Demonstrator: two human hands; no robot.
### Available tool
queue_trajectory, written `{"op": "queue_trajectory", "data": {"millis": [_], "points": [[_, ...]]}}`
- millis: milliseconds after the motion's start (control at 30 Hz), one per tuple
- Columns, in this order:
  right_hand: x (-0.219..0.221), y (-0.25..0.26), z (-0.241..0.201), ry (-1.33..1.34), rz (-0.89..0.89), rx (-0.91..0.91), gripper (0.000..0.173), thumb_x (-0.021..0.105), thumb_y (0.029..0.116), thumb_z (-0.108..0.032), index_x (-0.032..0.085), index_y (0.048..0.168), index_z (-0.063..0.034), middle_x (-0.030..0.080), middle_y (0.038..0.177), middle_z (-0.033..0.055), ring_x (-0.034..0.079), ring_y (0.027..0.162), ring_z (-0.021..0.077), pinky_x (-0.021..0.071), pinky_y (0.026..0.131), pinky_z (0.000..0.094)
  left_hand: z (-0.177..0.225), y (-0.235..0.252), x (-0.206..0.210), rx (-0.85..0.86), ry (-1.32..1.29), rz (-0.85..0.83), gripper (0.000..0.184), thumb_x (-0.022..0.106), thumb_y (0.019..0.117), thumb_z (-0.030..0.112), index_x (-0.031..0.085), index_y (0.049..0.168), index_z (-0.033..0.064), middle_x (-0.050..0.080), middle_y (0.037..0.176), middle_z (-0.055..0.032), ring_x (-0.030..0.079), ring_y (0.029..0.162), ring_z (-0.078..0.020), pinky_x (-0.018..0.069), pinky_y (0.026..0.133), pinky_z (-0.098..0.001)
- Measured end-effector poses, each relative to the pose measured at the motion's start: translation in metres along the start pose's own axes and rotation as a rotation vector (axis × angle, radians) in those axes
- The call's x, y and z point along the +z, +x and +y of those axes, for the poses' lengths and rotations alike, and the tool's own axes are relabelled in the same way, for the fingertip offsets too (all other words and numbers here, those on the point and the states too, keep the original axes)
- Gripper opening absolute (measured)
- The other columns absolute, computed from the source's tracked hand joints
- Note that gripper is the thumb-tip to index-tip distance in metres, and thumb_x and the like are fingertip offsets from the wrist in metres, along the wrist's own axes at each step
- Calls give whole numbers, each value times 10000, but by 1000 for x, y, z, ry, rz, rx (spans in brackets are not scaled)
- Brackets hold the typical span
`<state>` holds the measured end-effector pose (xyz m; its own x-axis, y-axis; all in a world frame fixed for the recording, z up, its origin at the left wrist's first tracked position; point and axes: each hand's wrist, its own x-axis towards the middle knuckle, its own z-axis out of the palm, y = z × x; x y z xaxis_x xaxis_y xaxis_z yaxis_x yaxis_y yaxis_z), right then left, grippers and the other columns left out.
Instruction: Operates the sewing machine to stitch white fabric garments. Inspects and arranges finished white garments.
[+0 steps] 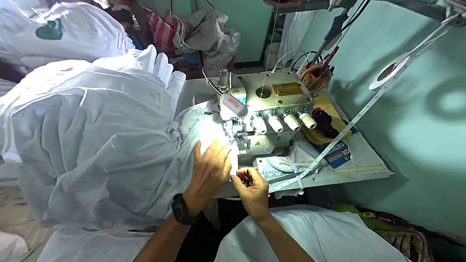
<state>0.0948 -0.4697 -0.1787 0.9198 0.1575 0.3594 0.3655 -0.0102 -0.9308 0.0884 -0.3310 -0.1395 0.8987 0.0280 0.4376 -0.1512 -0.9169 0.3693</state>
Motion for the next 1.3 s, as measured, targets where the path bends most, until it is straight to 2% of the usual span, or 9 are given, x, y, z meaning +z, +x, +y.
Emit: {"op": "queue_trajectory", "data": {"millis": [267,533,633,700,800,900,1000,1167,1300], "points": [[12,50,10,-247,33,-217,131,686,879,-57,779,883,35,718,704,85,635,593,36,515,596,176,-54,45,-11,-9,-221,-134,335,579,969,184,718,1225,18,662,1349,-157,535,1371,-355,246,1151,-708],[2,-26,58,-376,-137,-244,231,644,923,-167,764,821,2,715,678,83,666,561,122,540,535,276,-86,97,-1,-193,-260,-40,334,628,981,139,679,1253,-47,622,1389,-216,498,1401,-373,348,1186,-530],[-7,-15,39,-179,-222,-18,280,681,929,-179,702,738,24,599,597,10,500,525,-4,412,516,170,-83,96,-3,-418,-350,20,394,542,1024,92,578,1379,-74,483,1526,-241,396,1482,-331,288,1228,-456],[-16,6,21,-22,-277,91,309,663,937,-248,669,780,18,554,635,-72,448,568,-90,382,544,109,-69,83,-9,-551,-390,18,478,528,1045,131,473,1482,-53,432,1565,-242,390,1485,-332,282,1225,-475],[-27,37,0,-219,-360,-37,596,441,1043,-526,689,990,13,579,706,-13,508,623,24,447,606,236,-41,29,-19,-614,-415,-5,727,687,971,320,376,1544,-2,589,1351,-289,600,1226,-408,475,1027,-585],[-20,62,-21,-560,-356,-322,327,558,1015,-271,720,1086,4,673,784,100,620,632,207,506,584,383,-22,-14,-12,-539,-360,59,1018,881,774,320,334,1512,-118,585,1320,-329,614,1199,-419,493,1010,-581],[1,76,-44,-910,-412,-407,180,699,933,-103,728,1040,39,664,867,230,675,699,404,514,551,523,-10,-33,-1,-505,-236,146,843,822,814,103,372,1474,-169,582,1329,-357,628,1187,-459,501,1005,-570],[23,76,-37,-851,-449,-419,159,646,962,-70,690,899,70,650,830,226,671,654,389,517,528,521,2,-62,2,-450,-104,250,486,575,868,-124,540,1349,-179,684,1180,-324,725,1012,-416,578,885,-509],[12,39,-13,-502,-323,-405,211,614,972,-122,735,945,49,672,746,146,636,598,238,527,553,373,-1,-127,-9,-213,-505,344,206,578,960,36,704,1058,-94,752,973,-98,697,934,-36,548,892,-204]]}}
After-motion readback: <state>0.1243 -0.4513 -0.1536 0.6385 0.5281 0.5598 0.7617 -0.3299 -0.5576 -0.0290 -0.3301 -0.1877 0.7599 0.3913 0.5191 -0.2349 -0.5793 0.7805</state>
